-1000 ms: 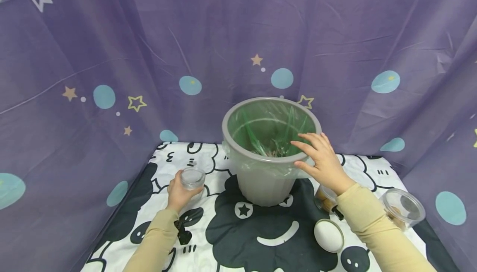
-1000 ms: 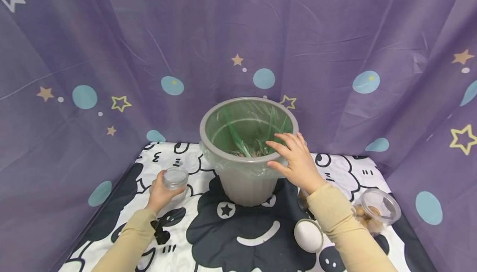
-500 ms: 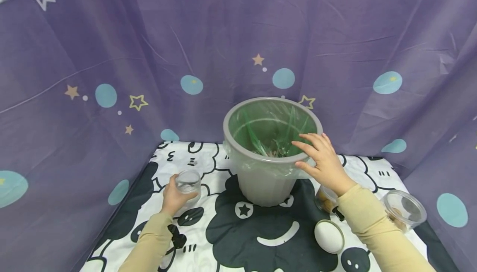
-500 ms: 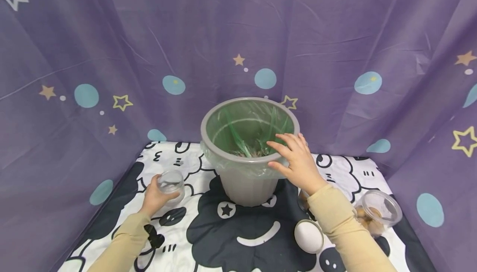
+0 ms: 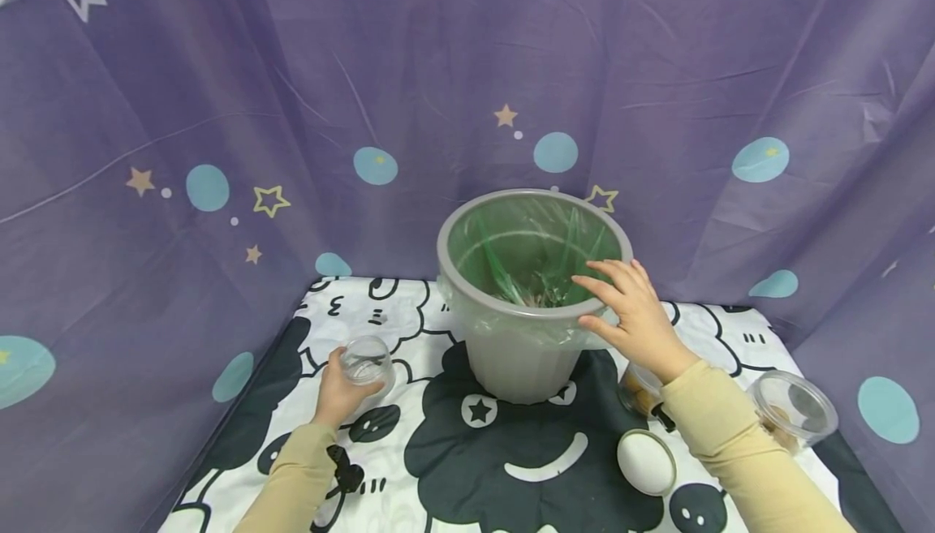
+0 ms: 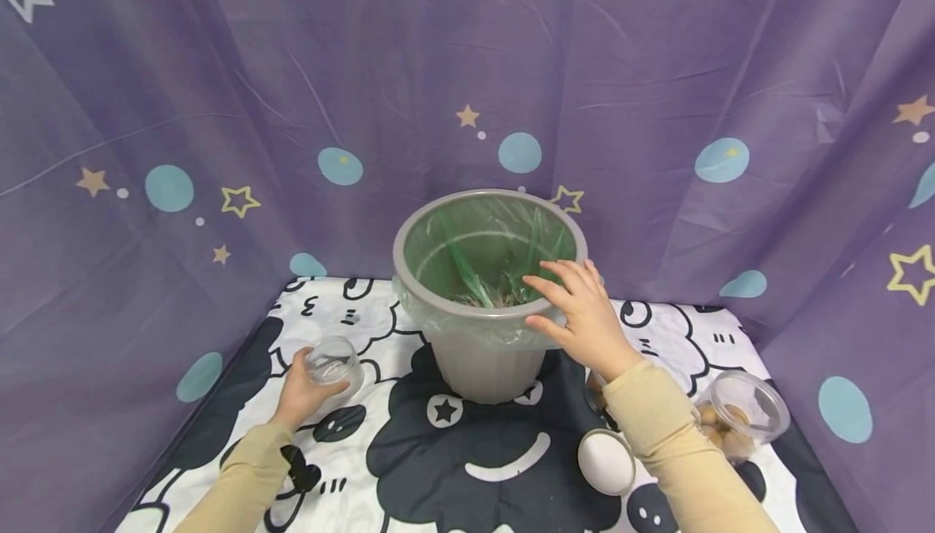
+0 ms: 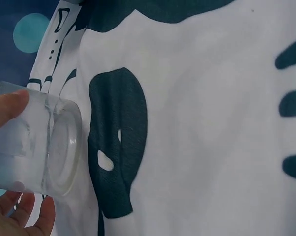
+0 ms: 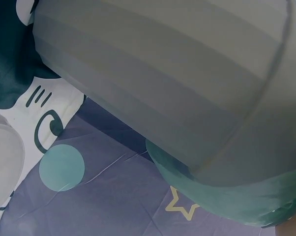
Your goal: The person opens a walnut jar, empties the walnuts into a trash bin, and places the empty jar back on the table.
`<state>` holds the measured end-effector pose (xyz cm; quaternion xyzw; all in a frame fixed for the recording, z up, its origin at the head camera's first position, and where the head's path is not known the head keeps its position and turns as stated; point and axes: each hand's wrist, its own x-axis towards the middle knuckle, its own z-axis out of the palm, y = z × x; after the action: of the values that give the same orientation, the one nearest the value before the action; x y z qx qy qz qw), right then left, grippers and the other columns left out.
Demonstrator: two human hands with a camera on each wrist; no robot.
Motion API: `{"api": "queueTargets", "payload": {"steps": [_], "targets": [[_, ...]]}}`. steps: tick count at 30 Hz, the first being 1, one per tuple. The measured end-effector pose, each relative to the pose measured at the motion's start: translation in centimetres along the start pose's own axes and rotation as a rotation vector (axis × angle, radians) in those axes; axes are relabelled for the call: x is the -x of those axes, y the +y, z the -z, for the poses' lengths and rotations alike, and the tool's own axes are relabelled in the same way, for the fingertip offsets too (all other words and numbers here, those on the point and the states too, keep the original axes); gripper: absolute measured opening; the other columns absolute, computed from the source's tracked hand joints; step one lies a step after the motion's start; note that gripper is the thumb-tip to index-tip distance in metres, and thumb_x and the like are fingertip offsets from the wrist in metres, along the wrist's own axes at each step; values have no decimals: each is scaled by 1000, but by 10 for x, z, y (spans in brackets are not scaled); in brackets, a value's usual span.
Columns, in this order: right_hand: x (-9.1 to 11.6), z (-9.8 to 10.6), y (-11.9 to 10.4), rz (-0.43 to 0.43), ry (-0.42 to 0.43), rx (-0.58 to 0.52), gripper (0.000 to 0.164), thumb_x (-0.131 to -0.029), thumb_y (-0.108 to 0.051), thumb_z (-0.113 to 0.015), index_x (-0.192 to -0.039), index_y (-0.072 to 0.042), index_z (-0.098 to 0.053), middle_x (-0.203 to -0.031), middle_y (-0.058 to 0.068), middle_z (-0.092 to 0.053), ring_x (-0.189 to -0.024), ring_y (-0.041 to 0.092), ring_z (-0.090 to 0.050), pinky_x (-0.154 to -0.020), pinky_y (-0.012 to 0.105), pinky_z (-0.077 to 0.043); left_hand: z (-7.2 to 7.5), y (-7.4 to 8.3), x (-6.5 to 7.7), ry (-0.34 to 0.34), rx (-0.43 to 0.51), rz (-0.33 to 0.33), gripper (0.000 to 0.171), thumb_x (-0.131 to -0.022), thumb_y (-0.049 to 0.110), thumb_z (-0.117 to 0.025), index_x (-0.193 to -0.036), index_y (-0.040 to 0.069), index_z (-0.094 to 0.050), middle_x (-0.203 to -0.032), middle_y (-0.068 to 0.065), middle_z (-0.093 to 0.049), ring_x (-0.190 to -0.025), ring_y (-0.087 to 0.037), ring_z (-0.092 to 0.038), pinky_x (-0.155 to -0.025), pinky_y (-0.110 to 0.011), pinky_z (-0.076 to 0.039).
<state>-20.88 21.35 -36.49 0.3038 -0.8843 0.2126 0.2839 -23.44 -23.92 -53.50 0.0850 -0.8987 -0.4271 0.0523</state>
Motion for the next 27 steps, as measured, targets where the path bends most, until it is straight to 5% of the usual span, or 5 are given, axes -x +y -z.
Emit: {"api": "queueTargets", "payload": {"steps": [14,27], "targets": [[-1,0,0,-2,3,-6,61,-90,-58,-46,-130,-13,-56,-135,16,-48,-126,38,-39,-110,62,-14,-1,-4,0,-2,27,4,99,-68,17,-82,-142,-2,-20,-137,-36,-33,-126,-51,-35,-106,-61,-30],[0,0,0,-10,-4,-3,57,-90,-54,-50,-130,-14,-56,-135,16,-48,-127,38,-39,-111,62,-13,9,1,6,-58,-94,12,116,-70,23,-83,-148,0,-1,-139,-42,-23,-128,-57,-27,-104,-64,-30]]}}
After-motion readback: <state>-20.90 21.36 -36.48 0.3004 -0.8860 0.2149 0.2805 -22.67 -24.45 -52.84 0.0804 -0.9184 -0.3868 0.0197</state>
